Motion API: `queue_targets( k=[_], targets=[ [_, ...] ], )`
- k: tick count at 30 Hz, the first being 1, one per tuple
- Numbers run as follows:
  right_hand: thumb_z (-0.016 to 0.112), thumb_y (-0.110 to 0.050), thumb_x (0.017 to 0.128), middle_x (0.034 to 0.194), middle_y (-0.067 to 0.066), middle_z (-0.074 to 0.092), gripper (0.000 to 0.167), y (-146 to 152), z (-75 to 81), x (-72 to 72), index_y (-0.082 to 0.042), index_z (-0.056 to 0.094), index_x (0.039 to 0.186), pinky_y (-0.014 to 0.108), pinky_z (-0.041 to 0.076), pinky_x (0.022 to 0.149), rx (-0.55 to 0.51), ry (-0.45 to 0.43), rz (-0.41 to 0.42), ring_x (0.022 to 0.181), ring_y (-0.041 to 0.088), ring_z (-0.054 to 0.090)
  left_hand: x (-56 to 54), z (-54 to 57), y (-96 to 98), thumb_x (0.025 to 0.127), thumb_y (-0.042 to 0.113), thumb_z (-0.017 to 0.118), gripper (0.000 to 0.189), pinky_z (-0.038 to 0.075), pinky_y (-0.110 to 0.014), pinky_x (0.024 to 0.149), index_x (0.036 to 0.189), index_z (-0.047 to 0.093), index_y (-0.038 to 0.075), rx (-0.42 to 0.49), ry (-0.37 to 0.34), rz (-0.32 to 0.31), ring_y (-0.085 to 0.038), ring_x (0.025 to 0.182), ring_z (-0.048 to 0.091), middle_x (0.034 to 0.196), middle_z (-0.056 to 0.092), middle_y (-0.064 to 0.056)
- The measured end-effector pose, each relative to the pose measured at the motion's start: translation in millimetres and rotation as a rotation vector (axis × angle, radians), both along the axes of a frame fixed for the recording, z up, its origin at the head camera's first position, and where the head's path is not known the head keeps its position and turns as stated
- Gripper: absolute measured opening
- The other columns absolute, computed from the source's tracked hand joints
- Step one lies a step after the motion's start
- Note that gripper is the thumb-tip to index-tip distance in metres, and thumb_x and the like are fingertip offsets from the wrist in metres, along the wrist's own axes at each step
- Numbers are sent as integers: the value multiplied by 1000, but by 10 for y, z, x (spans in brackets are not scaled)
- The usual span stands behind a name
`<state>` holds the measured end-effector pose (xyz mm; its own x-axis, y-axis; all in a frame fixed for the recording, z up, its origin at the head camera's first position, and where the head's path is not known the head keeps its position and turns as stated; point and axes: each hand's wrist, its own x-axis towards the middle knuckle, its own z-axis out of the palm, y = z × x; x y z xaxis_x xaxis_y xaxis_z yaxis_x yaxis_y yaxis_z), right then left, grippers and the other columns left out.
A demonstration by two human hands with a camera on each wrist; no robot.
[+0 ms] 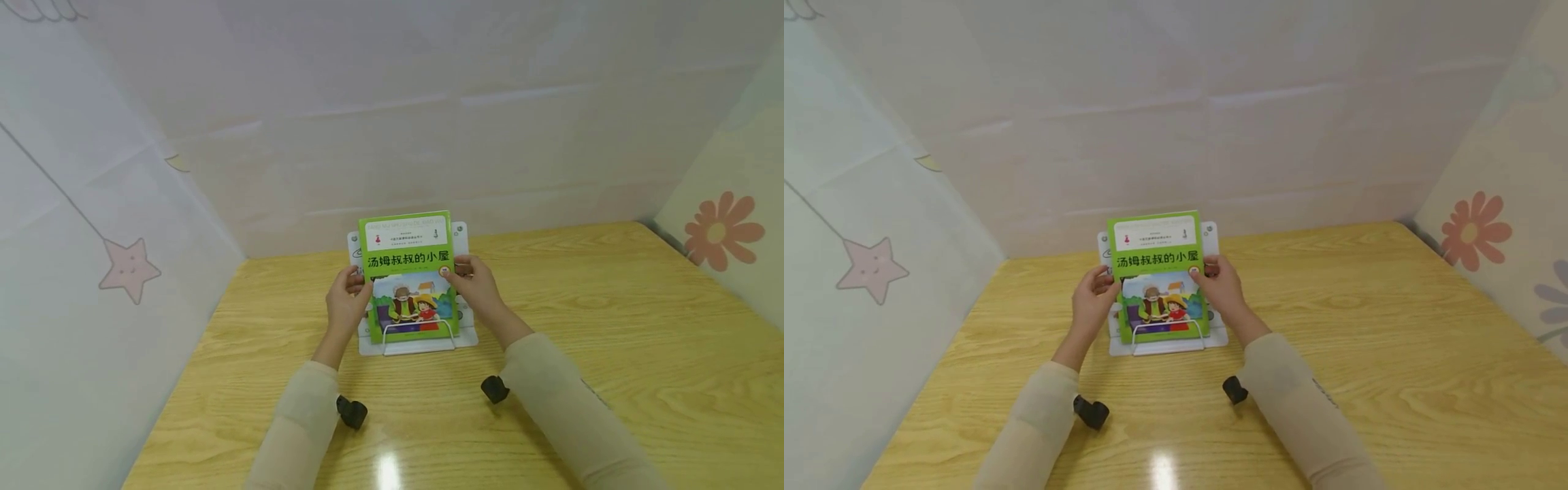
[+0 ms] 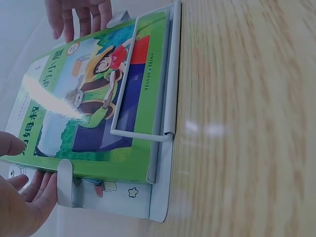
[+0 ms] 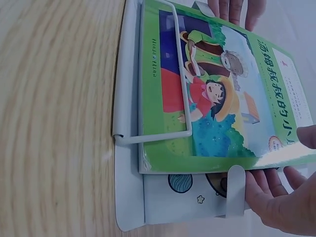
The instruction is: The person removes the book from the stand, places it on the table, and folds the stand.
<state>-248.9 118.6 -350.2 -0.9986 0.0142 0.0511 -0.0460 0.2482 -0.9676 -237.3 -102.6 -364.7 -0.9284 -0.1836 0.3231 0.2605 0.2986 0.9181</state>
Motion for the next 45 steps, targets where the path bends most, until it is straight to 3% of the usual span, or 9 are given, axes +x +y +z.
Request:
queue_targets(
  k=[7, 14, 25, 35, 45],
  targets=[
    [54, -15, 85, 109, 15, 43, 40, -25, -1, -49, 2, 40, 119, 32, 40, 83, -27, -48, -45, 99, 24, 42, -39, -30, 24, 75, 1, 58, 38, 46, -30, 74, 113, 50, -3, 3, 20, 21, -24, 81, 53, 93, 56, -15],
    [51, -14, 87, 110, 16, 42, 42, -44, 43, -54, 3, 38, 123, 31, 40, 83, -21, -85, -40, 100, 24, 41, -65, -50, 25, 75, -2, 57, 37, 47, -29, 72, 112, 51, -3, -20, 43, 30, -24, 79, 54, 92, 57, -15],
    [44, -5, 88, 113, 17, 42, 40, -54, 103, -72, 3, 36, 126, 32, 42, 83, -106, -173, -74, 100, 26, 44, -68, -2, 56, 73, -5, 56, 39, 48, -29, 67, 111, 56, 3, -12, -1, 71, -23, 77, 53, 88, 58, -14],
    [48, -7, 86, 113, 16, 48, 33, -39, 97, -98, 0, 46, 118, 35, 45, 79, -210, -223, -139, 92, 28, 53, -48, 33, 84, 74, -5, 56, 37, 46, -30, 65, 110, 58, 4, -10, -21, 101, -22, 75, 52, 84, 58, -13],
    [51, -7, 85, 115, 15, 49, 33, -62, 145, -112, -2, 48, 117, 33, 45, 79, -246, -246, -186, 95, 26, 51, -73, 63, 101, 74, -5, 59, 36, 47, -29, 67, 109, 59, 4, 21, -56, 135, -22, 75, 53, 83, 58, -12]
  ],
)
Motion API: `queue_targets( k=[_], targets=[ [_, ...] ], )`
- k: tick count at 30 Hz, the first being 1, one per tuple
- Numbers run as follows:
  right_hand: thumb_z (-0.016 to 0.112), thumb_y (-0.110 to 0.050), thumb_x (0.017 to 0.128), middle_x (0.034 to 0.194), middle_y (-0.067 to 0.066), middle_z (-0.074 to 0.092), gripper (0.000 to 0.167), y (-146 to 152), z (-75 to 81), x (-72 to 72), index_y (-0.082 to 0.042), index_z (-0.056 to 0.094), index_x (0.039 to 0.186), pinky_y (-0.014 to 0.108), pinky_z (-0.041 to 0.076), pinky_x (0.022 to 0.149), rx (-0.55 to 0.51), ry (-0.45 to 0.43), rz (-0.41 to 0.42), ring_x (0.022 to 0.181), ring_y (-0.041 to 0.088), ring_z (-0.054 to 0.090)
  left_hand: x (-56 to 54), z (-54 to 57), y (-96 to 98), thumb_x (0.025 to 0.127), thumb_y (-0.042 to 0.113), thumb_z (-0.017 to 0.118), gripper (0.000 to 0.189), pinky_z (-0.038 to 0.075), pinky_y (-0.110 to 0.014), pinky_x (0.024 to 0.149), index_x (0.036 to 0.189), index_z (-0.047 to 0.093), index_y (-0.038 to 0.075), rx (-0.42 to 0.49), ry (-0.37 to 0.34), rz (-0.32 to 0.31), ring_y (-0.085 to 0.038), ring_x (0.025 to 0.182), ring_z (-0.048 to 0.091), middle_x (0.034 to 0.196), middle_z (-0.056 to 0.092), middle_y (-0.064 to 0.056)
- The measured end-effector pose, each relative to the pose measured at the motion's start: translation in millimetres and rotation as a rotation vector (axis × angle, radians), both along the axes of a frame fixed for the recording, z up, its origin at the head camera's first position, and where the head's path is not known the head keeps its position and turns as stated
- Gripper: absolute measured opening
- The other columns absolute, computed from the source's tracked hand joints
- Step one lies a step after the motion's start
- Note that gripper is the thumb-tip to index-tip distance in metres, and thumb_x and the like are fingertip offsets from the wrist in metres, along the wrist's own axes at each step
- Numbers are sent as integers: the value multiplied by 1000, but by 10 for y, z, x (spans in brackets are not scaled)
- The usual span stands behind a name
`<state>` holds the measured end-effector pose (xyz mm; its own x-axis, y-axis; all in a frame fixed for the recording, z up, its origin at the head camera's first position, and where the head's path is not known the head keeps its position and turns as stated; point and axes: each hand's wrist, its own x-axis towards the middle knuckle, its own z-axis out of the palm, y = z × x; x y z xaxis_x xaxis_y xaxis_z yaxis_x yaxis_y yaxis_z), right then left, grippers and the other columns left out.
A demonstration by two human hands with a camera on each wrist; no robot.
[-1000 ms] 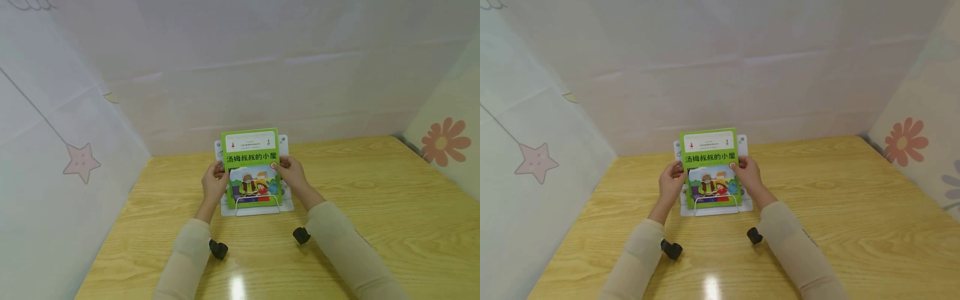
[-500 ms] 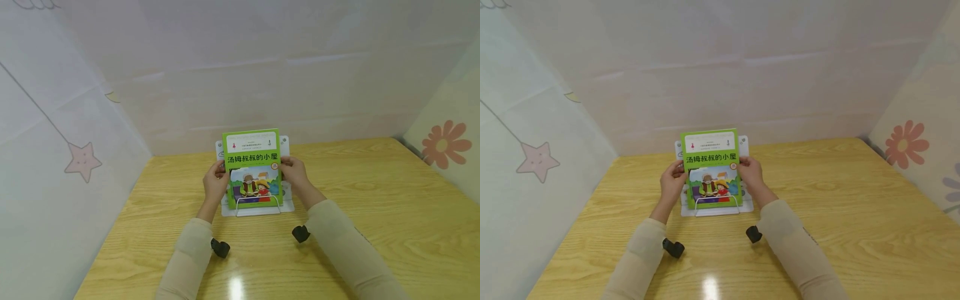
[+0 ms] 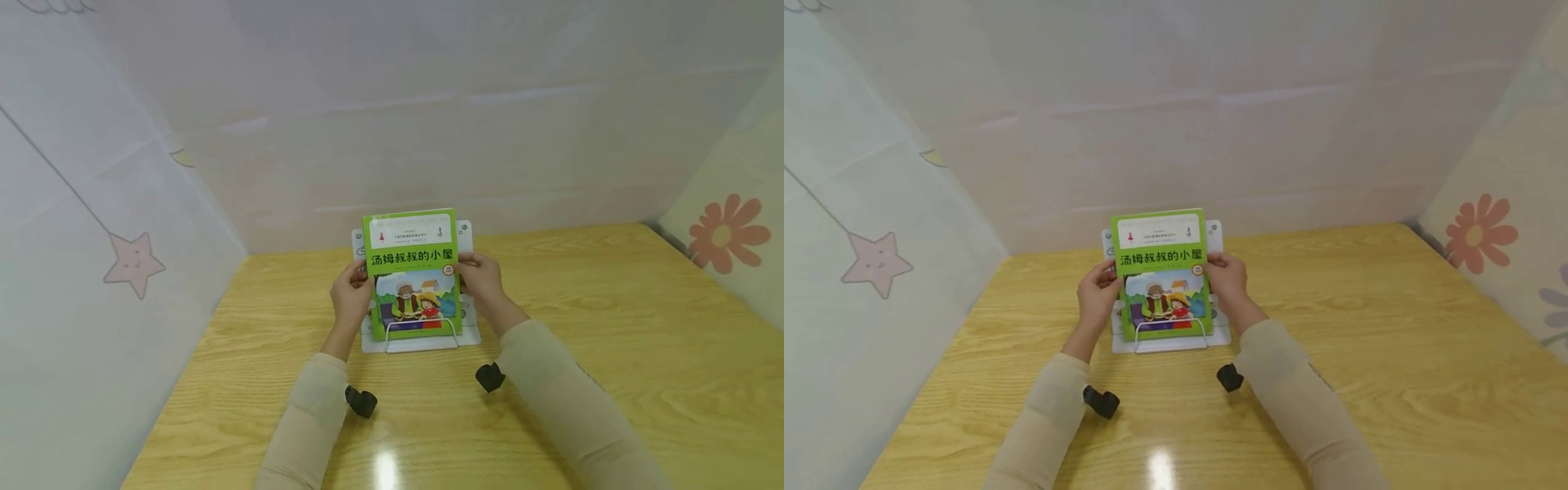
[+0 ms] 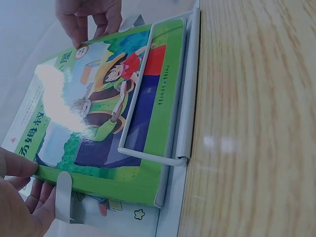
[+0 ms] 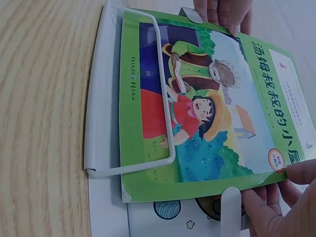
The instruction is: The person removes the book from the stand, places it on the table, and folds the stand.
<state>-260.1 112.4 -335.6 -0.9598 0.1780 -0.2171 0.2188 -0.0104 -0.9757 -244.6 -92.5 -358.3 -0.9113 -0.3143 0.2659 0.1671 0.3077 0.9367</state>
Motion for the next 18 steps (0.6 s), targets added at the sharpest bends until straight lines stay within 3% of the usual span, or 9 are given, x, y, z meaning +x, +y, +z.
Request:
queue_targets(
  k=[18],
  targets=[
    [47, -9, 88, 112, 17, 51, 34, 38, 115, 2, -2, 46, 121, 36, 45, 78, -20, -3, 19, 93, 28, 54, -74, 72, 9, 75, -4, 61, 34, 47, -27, 69, 107, 61, 7, 50, -22, -19, -20, 77, 53, 82, 56, -10]
  ],
)
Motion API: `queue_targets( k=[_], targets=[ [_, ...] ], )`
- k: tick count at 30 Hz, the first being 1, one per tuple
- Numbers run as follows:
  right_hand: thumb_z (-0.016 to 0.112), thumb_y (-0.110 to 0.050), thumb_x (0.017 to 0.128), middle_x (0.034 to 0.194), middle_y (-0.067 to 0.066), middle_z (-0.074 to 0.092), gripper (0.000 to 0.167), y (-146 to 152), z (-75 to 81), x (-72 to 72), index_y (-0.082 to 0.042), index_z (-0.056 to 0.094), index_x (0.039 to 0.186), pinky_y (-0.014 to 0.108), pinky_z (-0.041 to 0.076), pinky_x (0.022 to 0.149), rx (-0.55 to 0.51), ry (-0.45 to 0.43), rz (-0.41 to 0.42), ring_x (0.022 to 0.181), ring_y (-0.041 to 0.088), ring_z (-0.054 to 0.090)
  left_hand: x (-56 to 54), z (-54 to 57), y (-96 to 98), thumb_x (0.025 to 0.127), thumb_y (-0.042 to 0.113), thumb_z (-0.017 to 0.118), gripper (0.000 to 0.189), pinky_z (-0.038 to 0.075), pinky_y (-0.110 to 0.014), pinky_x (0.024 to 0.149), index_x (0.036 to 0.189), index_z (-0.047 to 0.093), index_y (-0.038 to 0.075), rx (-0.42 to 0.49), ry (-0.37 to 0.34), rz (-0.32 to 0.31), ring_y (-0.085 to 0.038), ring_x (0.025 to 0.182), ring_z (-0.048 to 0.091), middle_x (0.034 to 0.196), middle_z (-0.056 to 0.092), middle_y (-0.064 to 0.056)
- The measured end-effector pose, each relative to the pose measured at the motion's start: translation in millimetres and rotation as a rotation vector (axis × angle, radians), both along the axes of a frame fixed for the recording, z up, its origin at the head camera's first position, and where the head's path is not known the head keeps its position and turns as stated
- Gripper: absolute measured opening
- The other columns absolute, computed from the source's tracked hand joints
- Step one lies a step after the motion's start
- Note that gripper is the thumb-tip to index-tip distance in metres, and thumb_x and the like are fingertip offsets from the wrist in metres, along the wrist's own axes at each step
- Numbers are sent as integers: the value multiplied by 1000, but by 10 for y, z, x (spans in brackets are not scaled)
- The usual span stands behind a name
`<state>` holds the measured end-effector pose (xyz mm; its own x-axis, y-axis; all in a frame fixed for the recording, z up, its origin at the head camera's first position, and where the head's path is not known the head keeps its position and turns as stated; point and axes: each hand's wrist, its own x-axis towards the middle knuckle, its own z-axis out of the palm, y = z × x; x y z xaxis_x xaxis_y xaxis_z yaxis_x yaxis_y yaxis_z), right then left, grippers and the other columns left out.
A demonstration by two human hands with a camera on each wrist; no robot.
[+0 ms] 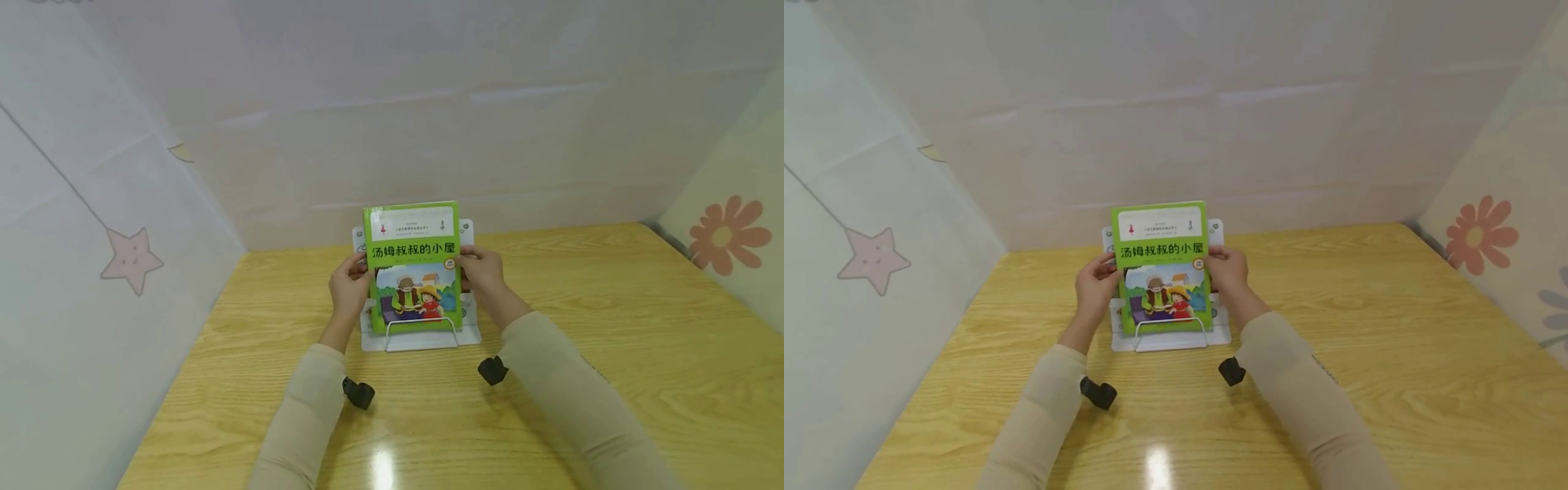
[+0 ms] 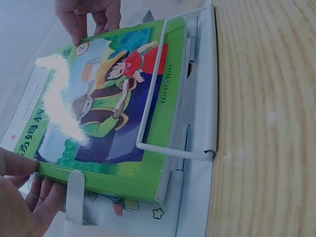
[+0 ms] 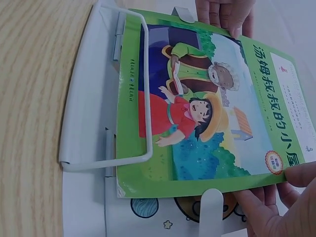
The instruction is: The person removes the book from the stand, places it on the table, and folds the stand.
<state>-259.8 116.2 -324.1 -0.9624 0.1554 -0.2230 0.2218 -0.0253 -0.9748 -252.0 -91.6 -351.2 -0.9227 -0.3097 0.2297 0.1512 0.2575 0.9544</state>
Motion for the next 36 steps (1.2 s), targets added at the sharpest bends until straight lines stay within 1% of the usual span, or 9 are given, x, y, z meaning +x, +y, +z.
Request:
queue_targets(
  k=[5, 9, 14, 19, 23, 28, 33, 36],
  targets=[
    [47, -10, 87, 112, 16, 50, 33, 5, 65, 5, -3, 47, 120, 34, 44, 79, 21, 6, -8, 92, 24, 51, -1, 42, 8, 74, -4, 61, 34, 47, -26, 69, 107, 61, 7, 27, 12, 2, -20, 76, 54, 82, 57, -10],
    [47, -9, 87, 112, 15, 49, 32, 13, 114, 9, -2, 47, 119, 34, 42, 80, 27, 12, -15, 90, 22, 49, 3, 69, 15, 74, -6, 61, 35, 47, -26, 69, 107, 61, 5, 58, 33, -11, -20, 76, 54, 83, 58, -11],
    [47, -9, 88, 109, 14, 50, 31, 13, 176, -2, -2, 48, 118, 34, 43, 78, 25, 38, -28, 84, 20, 51, -4, 118, 16, 74, -5, 62, 35, 47, -25, 68, 107, 61, 4, 74, 52, -18, -19, 77, 55, 84, 58, -11],
    [47, -8, 87, 103, 15, 51, 31, -12, 238, -7, 0, 49, 117, 36, 44, 78, 17, 70, -33, 80, 22, 53, -20, 167, 2, 75, -5, 60, 36, 48, -25, 69, 109, 60, 5, 94, 68, -23, -20, 78, 55, 86, 58, -11],
    [47, -8, 88, 102, 14, 50, 30, -16, 281, -1, 0, 49, 116, 36, 44, 79, 16, 74, -39, 82, 22, 52, -37, 191, -2, 74, -5, 61, 36, 48, -24, 68, 109, 60, 6, 98, 83, -31, -19, 78, 55, 86, 58, -11],
    [48, -8, 88, 104, 14, 49, 29, -14, 337, -1, 1, 49, 116, 34, 44, 79, 15, 101, -41, 86, 23, 52, -56, 226, 4, 75, -5, 61, 36, 48, -23, 65, 109, 60, 5, 98, 106, -30, -18, 76, 55, 86, 57, -10],
    [48, -8, 88, 102, 12, 49, 29, -17, 383, -9, 1, 49, 115, 32, 47, 74, 18, 122, -37, 86, 23, 53, -69, 263, -2, 75, -6, 60, 36, 48, -23, 64, 110, 59, 5, 119, 134, -34, -19, 76, 55, 86, 57, -11],
    [48, -8, 88, 101, 11, 49, 29, -21, 408, -12, 1, 50, 115, 31, 47, 74, 18, 129, -43, 87, 22, 52, -69, 290, -11, 75, -6, 60, 36, 48, -22, 64, 110, 59, 5, 113, 156, -40, -18, 76, 55, 87, 57, -11]
  ],
)
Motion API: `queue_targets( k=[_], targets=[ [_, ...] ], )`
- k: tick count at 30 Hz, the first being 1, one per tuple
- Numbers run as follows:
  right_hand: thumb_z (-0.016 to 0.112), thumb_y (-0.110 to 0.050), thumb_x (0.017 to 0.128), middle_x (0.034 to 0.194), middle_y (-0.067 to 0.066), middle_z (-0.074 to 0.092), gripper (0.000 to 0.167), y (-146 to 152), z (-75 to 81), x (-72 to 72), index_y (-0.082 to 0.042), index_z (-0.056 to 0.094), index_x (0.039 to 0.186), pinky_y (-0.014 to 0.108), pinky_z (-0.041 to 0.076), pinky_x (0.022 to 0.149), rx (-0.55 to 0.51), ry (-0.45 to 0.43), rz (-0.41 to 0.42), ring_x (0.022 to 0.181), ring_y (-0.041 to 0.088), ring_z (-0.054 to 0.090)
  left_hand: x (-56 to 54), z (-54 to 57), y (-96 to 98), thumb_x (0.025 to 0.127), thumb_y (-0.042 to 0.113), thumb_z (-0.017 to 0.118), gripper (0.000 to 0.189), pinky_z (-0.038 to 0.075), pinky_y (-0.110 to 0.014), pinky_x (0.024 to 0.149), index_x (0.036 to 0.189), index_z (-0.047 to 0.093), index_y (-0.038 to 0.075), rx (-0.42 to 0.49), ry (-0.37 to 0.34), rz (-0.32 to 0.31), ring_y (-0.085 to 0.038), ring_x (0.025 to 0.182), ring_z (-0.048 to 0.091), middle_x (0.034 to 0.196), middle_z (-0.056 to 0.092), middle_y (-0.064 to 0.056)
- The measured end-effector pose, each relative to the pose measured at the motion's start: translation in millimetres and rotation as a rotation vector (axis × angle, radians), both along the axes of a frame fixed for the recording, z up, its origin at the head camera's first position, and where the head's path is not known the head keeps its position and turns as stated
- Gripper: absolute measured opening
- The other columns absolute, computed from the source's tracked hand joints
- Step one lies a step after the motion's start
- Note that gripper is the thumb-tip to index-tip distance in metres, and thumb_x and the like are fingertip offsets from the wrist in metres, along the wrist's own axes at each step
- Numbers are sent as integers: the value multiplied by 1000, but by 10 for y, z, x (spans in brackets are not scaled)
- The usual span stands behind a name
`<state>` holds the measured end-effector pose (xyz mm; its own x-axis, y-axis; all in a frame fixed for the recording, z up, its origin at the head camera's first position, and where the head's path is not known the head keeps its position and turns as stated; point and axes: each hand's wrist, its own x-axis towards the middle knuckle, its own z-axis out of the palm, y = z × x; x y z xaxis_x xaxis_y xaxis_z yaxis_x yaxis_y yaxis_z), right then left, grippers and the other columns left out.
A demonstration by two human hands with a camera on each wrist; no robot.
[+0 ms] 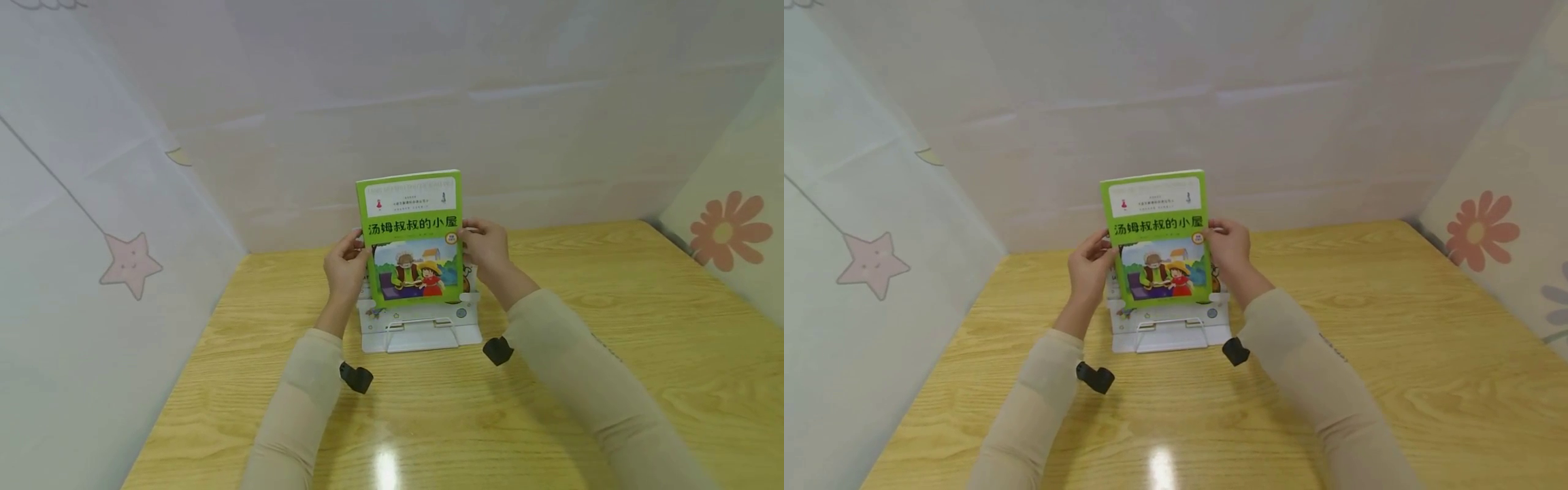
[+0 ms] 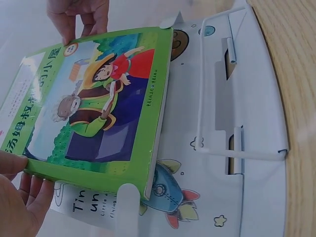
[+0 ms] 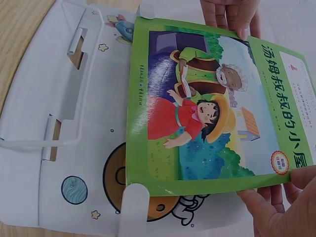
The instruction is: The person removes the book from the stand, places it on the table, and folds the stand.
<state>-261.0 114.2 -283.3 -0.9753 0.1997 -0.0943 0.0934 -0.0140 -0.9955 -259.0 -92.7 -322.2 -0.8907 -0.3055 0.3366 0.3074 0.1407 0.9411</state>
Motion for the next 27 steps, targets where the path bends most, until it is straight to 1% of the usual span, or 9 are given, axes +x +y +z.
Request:
queue_targets(
  k=[7, 13, 17, 21, 24, 27],
  targets=[
    [48, -8, 88, 98, 8, 47, 27, 1, 80, 4, 1, 50, 114, 34, 47, 77, -11, 46, 7, 86, 19, 47, 16, 97, -16, 75, -5, 61, 36, 46, -22, 62, 110, 60, 6, 0, 33, -10, -17, 74, 54, 85, 57, -9],
    [48, -8, 88, 97, 8, 48, 23, 5, 166, 17, 0, 52, 109, 35, 46, 76, 11, 84, 25, 84, 19, 46, 18, 179, -33, 75, -4, 61, 35, 46, -22, 61, 110, 60, 4, -10, 63, -9, -16, 72, 54, 85, 58, -11],
    [49, -9, 88, 99, 9, 48, 23, 3, 223, 28, -1, 53, 109, 35, 46, 75, 34, 80, 34, 85, 19, 46, 21, 215, -47, 75, -5, 60, 35, 46, -22, 62, 110, 59, 3, 2, 79, -15, -15, 70, 53, 84, 58, -11],
    [49, -11, 88, 102, 10, 48, 27, 13, 287, 45, -2, 52, 113, 35, 46, 76, 57, 70, 60, 88, 20, 46, 44, 251, -59, 75, -7, 60, 36, 48, -23, 63, 110, 59, 2, 28, 98, -38, -14, 69, 54, 83, 57, -11],
    [48, -12, 88, 105, 10, 49, 28, 24, 339, 58, -2, 51, 115, 34, 46, 77, 73, 60, 79, 90, 21, 48, 70, 288, -70, 76, -8, 59, 35, 49, -24, 64, 110, 58, 1, 33, 112, -56, -14, 69, 54, 83, 57, -12],
    [48, -13, 89, 104, 11, 50, 26, 32, 380, 62, -3, 51, 113, 33, 46, 76, 69, 55, 89, 90, 22, 50, 94, 333, -87, 76, -8, 59, 35, 49, -24, 63, 110, 58, 0, 27, 128, -68, -13, 67, 55, 83, 57, -13]
  ],
)
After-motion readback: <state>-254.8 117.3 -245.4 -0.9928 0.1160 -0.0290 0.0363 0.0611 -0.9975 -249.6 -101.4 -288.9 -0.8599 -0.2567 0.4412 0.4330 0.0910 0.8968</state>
